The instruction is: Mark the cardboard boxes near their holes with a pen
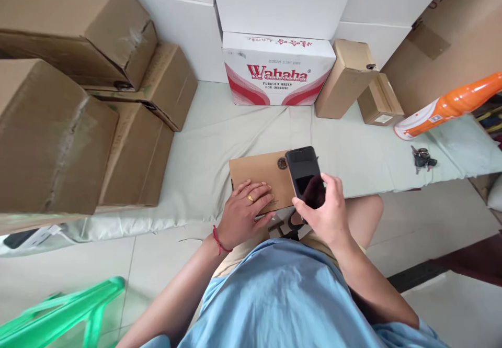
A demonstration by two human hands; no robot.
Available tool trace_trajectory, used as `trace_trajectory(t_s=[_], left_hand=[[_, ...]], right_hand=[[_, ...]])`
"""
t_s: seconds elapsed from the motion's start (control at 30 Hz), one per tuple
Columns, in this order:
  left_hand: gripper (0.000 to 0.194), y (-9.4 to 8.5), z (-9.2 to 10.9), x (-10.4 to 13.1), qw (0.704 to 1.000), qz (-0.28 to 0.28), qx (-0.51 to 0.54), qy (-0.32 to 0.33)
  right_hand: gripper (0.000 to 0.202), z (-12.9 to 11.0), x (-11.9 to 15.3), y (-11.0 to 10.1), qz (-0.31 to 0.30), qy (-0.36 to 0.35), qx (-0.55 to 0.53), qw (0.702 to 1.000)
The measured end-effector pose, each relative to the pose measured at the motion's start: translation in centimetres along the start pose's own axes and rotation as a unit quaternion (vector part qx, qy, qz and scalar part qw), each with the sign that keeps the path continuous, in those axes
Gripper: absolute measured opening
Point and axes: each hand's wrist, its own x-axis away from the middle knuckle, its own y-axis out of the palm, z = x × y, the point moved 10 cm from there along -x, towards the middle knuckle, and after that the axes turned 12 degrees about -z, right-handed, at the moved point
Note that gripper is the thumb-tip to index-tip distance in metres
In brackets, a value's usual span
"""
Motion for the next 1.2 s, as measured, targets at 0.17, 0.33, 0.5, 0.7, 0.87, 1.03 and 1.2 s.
trace_trajectory(t_s=[0.17, 0.33, 0.5, 0.7, 0.87, 1.03, 1.2], left_hand=[[0.029, -0.6, 0.5, 0.1, 0.999, 0.018, -0.02, 0.019], [0.03, -0.6, 0.5, 0.1, 0.999, 0.015, -0.026, 0.027], [0.031, -0.1, 0.1, -0.1, 1.0, -0.012, -0.005, 0.012], [0.026, -1.1, 0.8, 0.5, 0.998, 0.016, 0.036, 0.042], [0.018, -4.3, -3.2, 3.8, 0.972, 0.137, 0.171, -0.082], [0.032, -4.1, -9.7, 8.7, 0.888, 0.206, 0.268, -0.312], [0.041, -2.2, -11.8, 10.1, 0.867, 0.174, 0.294, -0.362]], right_hand=[[0.079, -2.5, 0.0, 2.3, -0.012, 0.002, -0.003, 1.0], [0.082, -3.2, 0.2, 3.2, -0.02, 0.012, 0.003, 1.0], [0.081, -3.7, 0.3, 3.4, -0.025, 0.015, 0.015, 0.999], [0.083, 1.0, -1.4, -0.7, 0.003, 0.033, 0.056, 0.998], [0.091, 14.3, -3.5, -4.8, -0.039, 0.215, 0.157, 0.963], [0.086, 23.7, -4.3, -6.1, -0.101, 0.316, 0.181, 0.926], [0.087, 23.2, -6.7, -6.2, -0.093, 0.292, 0.224, 0.925]])
